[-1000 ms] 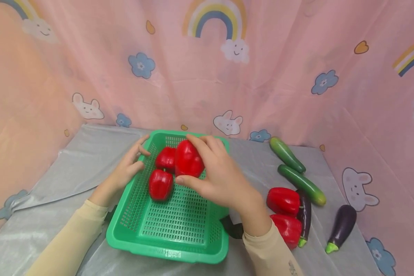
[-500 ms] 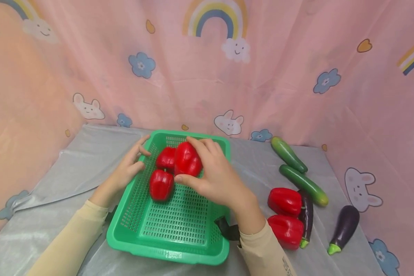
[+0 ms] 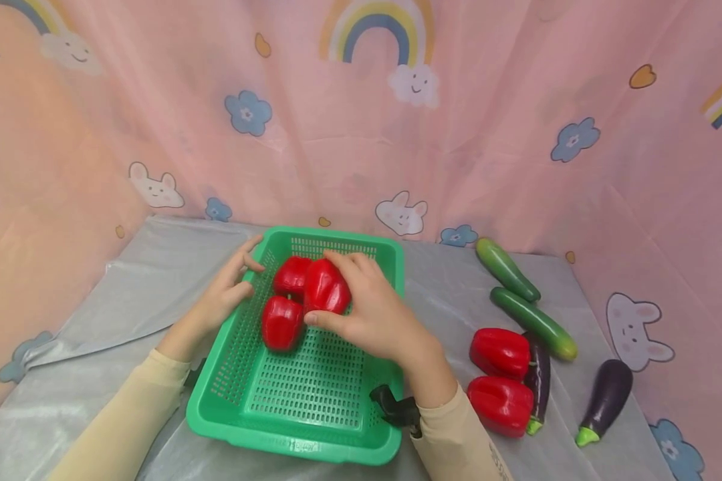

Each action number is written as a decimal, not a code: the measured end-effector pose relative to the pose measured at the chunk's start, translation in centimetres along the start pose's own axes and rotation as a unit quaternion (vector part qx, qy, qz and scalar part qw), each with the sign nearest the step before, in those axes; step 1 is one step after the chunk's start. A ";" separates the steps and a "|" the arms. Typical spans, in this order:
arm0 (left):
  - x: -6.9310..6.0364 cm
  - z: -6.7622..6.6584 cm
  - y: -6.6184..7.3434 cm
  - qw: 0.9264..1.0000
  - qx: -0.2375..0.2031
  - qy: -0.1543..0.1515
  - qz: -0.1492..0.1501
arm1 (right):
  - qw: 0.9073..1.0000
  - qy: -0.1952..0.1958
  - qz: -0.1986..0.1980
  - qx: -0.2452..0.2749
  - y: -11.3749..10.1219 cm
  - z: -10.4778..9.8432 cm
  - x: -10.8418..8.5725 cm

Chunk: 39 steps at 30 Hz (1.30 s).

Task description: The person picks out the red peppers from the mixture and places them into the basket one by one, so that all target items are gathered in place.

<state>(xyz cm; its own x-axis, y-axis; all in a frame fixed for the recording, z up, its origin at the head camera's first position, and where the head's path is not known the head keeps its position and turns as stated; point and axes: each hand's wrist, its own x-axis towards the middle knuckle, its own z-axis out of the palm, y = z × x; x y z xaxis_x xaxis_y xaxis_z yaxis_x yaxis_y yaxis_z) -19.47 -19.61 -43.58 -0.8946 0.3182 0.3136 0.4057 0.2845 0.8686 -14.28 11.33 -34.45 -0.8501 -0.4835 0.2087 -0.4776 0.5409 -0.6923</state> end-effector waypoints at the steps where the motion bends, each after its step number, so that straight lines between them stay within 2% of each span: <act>1: 0.0 0.0 0.0 1.000 0.001 0.000 0.000 | 1.000 -0.005 0.005 0.004 0.1 0.1 0.0; 8: 0.0 0.1 0.2 1.000 -0.003 0.003 0.002 | 1.000 -0.021 0.012 0.016 0.6 0.7 0.1; 16: 0.0 0.1 0.2 1.000 0.001 0.002 -0.005 | 0.997 -0.077 0.009 0.024 1.3 1.9 0.5; 26: 0.1 0.0 0.3 1.000 -0.002 0.003 -0.006 | 0.994 -0.108 0.023 0.022 1.5 2.4 0.8; 39: 0.1 0.1 0.2 1.000 -0.005 0.005 -0.001 | 0.993 -0.108 0.035 0.022 2.0 2.7 0.9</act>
<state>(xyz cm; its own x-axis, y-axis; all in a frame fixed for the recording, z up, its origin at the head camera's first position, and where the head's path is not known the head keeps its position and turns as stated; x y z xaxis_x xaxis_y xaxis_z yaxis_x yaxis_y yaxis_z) -19.45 -19.45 -43.43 -0.8977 0.3084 0.3148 0.4012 0.2760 0.8734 -15.36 10.13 -37.51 -0.8110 -0.5849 0.0098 -0.4052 0.5496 -0.7306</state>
